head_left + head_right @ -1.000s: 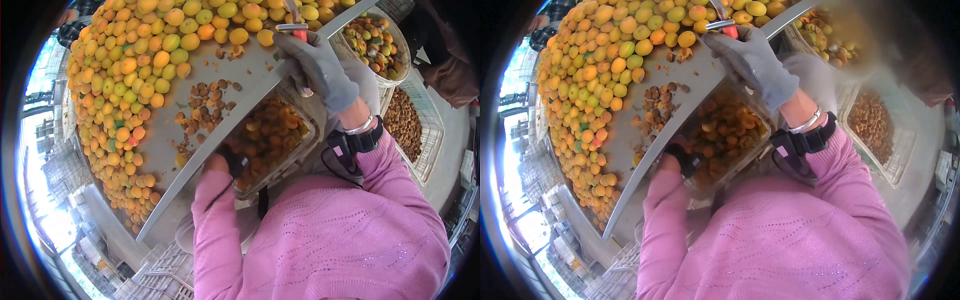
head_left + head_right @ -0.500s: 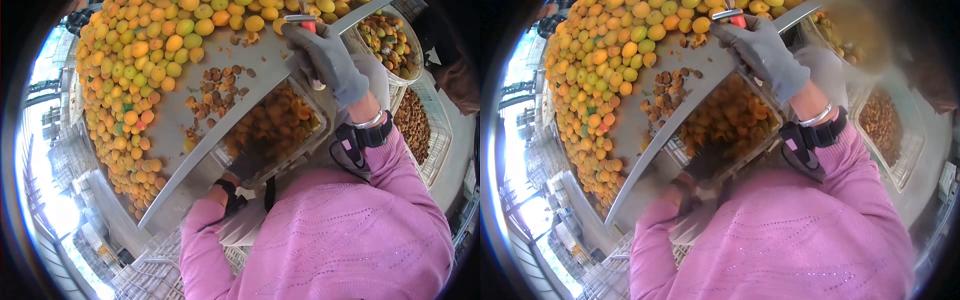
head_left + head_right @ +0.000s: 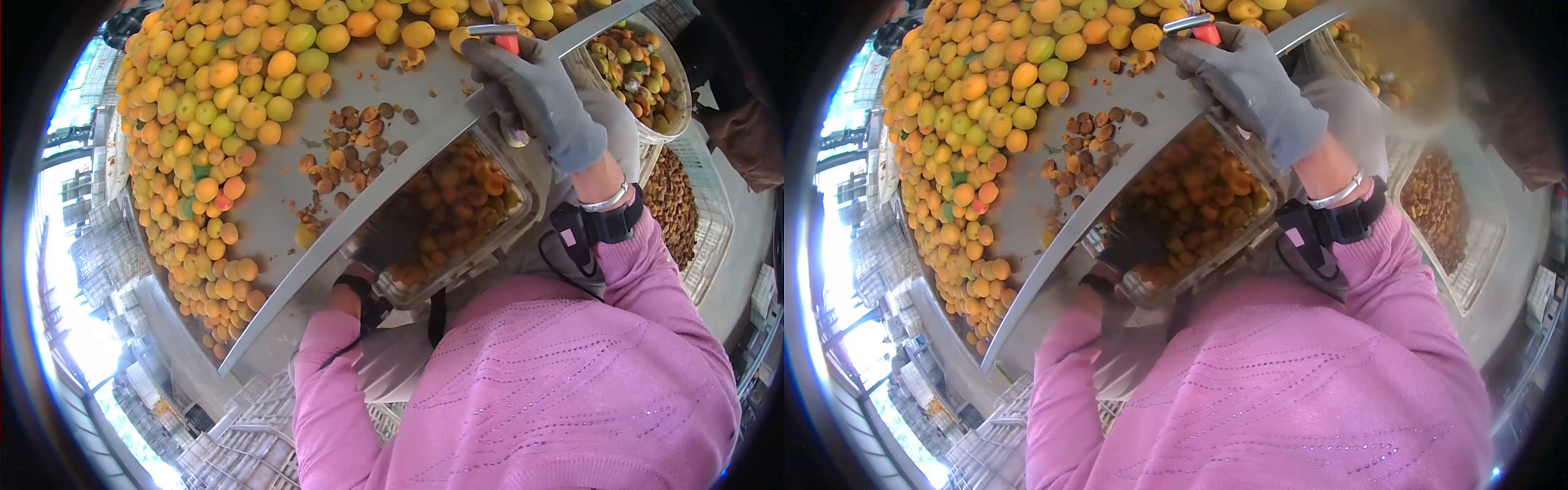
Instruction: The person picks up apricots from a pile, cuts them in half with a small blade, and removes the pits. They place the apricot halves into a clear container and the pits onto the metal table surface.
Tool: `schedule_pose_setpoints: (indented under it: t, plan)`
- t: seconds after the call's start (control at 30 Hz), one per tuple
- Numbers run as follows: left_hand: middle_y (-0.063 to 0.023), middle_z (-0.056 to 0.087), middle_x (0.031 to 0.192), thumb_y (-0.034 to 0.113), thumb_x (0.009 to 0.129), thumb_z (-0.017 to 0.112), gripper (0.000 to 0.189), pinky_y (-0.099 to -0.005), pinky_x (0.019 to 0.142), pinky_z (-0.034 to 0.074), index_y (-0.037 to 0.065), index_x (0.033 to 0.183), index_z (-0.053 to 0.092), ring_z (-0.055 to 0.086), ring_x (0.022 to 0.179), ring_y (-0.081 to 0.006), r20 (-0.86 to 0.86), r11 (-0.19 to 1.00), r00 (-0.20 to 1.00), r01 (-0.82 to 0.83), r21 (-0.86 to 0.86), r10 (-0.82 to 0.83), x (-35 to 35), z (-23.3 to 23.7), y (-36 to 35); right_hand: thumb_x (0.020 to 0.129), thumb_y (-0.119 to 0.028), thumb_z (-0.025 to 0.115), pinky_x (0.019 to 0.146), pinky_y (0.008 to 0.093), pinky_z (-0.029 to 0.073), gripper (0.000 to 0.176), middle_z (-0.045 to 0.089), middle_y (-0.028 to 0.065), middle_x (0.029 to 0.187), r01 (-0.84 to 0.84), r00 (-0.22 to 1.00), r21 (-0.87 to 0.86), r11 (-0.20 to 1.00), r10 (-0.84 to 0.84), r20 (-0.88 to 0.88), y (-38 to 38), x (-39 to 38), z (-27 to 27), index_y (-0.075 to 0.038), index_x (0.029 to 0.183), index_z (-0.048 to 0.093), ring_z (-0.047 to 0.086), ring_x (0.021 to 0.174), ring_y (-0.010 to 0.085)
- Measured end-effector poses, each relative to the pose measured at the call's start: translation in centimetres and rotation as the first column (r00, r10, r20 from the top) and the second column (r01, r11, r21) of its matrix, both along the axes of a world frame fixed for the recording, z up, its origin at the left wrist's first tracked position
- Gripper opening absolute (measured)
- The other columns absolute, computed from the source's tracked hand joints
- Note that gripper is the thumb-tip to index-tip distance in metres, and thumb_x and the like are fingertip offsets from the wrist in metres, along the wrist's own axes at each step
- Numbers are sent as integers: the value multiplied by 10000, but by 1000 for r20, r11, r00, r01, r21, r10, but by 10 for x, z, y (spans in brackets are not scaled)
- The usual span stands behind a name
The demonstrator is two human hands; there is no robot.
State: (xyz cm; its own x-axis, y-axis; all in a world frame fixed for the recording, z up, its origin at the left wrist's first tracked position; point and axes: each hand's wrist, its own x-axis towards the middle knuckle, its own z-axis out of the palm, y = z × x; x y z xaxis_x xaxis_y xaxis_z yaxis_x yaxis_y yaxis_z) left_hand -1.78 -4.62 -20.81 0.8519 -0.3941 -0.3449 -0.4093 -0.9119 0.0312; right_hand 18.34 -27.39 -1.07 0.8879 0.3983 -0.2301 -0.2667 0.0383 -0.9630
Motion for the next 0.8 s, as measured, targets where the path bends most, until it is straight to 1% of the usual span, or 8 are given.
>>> schedule_pose_setpoints:
  t: [0.17, 0.33, 0.43, 0.57, 0.67, 0.73, 0.77, 0.8]
  plan:
    - [-147, 570, 1189, 220, 912, 496, 343, -466, 979, 388, 66, 1203, 591, 514, 1144, -324, 31, 1000, 1000, 1, 19, -1, -1, 46, 67, 888, -300, 706, 366, 217, 328, 294, 514, -25, 576, 7, 1000, -22, 1000, -7, -4, 4, -3, 6, -24, 865, 609, 427, 411, 39]
    - [-143, 582, 1138, 223, 904, 497, 336, -461, 917, 414, 64, 1185, 593, 540, 1078, -320, -44, 998, 999, 7, 67, -4, -18, 97, 31, 890, -290, 699, 374, 221, 331, 277, 522, -25, 586, 21, 999, -22, 1000, -20, 36, 5, -1, 5, -28, 862, 615, 437, 417, 45]
    - [-141, 589, 1107, 224, 899, 498, 332, -457, 880, 429, 63, 1173, 595, 555, 1039, -318, -18, 994, 1000, -19, 108, 21, 52, 117, -22, 875, -281, 686, 385, 236, 342, 259, 530, -18, 602, 10, 1000, 29, 1000, -10, 12, 3, 3, -7, -30, 881, 624, 465, 438, 61]
    - [-137, 599, 1066, 227, 893, 500, 327, -453, 831, 449, 62, 1158, 597, 576, 986, -315, 59, 989, 997, -60, 138, 52, -11, 187, -52, 875, -243, 695, 355, 220, 280, 255, 510, -17, 578, 104, 995, 82, 991, -104, -10, 12, 3, 3, 0, 891, 617, 400, 388, 45]
    - [-136, 604, 1046, 228, 890, 500, 325, -451, 806, 460, 61, 1151, 598, 587, 960, -314, 95, 984, 993, -84, 154, 70, 16, 185, -74, 852, -286, 666, 500, 291, 468, 269, 606, 51, 704, -40, 998, -101, 994, 45, 51, 18, 17, 7, -23, 891, 628, 587, 550, 150]
    - [-104, 601, 962, 212, 839, 575, 255, -446, 739, 459, 91, 1057, 629, 591, 905, -290, 383, 908, 924, 170, -384, -11, 3, 166, -72, 815, -289, 659, 692, 379, 528, 291, 665, 153, 827, 118, 802, -581, 805, 268, 534, 29, 39, 4, -27, 938, 626, 664, 755, 295]
    - [-104, 601, 962, 212, 839, 575, 255, -446, 739, 459, 91, 1057, 629, 591, 905, -290, 390, 905, 921, 162, -392, 4, 1, 173, -71, 791, -289, 649, 846, 427, 500, 323, 665, 219, 964, 136, 776, -680, 720, 349, 525, 37, 55, -7, -49, 1006, 632, 630, 976, 381]
    - [-97, 609, 922, 173, 824, 598, 204, -439, 716, 465, 90, 1006, 636, 599, 870, -293, 376, 862, 915, 69, -503, 146, 2, 187, -68, 791, -289, 649, 846, 427, 500, 323, 665, 219, 964, 125, 766, -690, 713, 373, 524, 44, 67, -12, -49, 1006, 632, 630, 976, 381]
